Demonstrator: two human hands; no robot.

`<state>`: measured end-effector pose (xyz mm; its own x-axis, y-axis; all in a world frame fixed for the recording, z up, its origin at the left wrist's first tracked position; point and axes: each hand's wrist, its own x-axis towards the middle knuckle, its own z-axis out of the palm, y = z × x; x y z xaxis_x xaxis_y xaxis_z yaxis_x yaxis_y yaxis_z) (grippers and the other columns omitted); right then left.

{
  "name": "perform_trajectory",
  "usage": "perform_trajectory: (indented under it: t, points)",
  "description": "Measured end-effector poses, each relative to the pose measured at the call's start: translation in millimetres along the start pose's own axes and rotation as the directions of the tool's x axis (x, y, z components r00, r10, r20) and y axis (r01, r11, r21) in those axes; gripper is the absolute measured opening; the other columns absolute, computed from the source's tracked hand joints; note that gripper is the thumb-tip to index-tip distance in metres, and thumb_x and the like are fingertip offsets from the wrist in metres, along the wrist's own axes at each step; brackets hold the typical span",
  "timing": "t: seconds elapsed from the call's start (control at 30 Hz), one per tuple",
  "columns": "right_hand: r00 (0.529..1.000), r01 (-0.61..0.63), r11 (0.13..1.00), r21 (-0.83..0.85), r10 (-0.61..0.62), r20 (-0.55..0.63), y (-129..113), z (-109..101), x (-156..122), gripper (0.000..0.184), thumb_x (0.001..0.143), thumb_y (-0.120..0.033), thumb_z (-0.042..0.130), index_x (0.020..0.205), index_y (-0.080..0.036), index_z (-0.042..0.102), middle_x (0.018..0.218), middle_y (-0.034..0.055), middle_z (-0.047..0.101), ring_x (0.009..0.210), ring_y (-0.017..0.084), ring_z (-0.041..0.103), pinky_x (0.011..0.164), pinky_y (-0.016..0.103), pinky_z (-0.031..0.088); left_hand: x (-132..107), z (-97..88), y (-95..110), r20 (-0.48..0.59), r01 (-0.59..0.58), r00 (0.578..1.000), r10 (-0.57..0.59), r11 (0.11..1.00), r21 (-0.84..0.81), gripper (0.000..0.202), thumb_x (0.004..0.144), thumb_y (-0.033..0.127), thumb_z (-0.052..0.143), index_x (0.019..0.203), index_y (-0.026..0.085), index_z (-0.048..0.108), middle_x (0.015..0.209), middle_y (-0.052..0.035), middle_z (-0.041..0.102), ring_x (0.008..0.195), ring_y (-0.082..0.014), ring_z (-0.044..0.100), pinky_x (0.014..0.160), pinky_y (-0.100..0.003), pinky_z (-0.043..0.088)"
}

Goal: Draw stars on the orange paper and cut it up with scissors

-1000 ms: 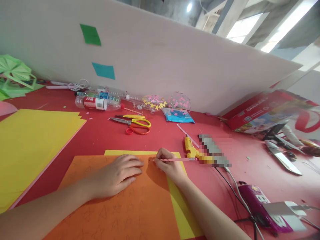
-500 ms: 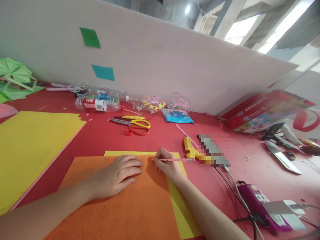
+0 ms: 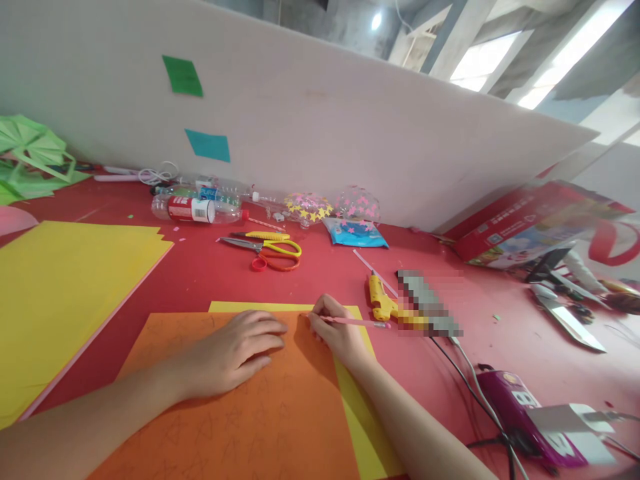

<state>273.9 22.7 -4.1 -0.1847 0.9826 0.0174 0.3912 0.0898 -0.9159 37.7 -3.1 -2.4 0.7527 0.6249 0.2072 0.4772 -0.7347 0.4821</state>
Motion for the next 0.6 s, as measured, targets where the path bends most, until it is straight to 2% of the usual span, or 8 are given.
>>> perform_trajectory:
  t: [0.33, 0.6]
  points:
    - [0.997, 0.082, 0.994, -0.074, -0.083, -0.008, -2.6, -3.0, 0.8, 0.01, 0.064, -0.021, 0.045, 0.06, -0.022, 0.036, 0.052, -0.0062, 0.038, 0.05, 0.011, 0.031, 0.046, 0.022, 0.023, -1.6, 0.3, 0.6, -0.024, 0.005, 1.0, -0.006, 1.0, -0.007, 0.032, 0.095, 0.017, 0.049, 0.123, 0.028, 0.059, 0.136, -0.0057, 0.054, 0.127, -0.0256, 0.045, 0.102, -0.044, 0.042]
    - [0.995, 0.103, 0.991, -0.087, -0.104, -0.008, -5.0, -3.9, 1.1, 0.01, 0.06, -0.021, 0.043, 0.058, -0.022, 0.033, 0.052, -0.0057, 0.033, 0.05, 0.011, 0.028, 0.046, 0.023, 0.02, -1.8, 1.0, 0.8, -0.01, 0.017, 1.0, -0.017, 1.0, 0.003, 0.03, 0.096, 0.018, 0.049, 0.123, 0.027, 0.058, 0.136, -0.0058, 0.054, 0.128, -0.0258, 0.044, 0.102, -0.044, 0.042]
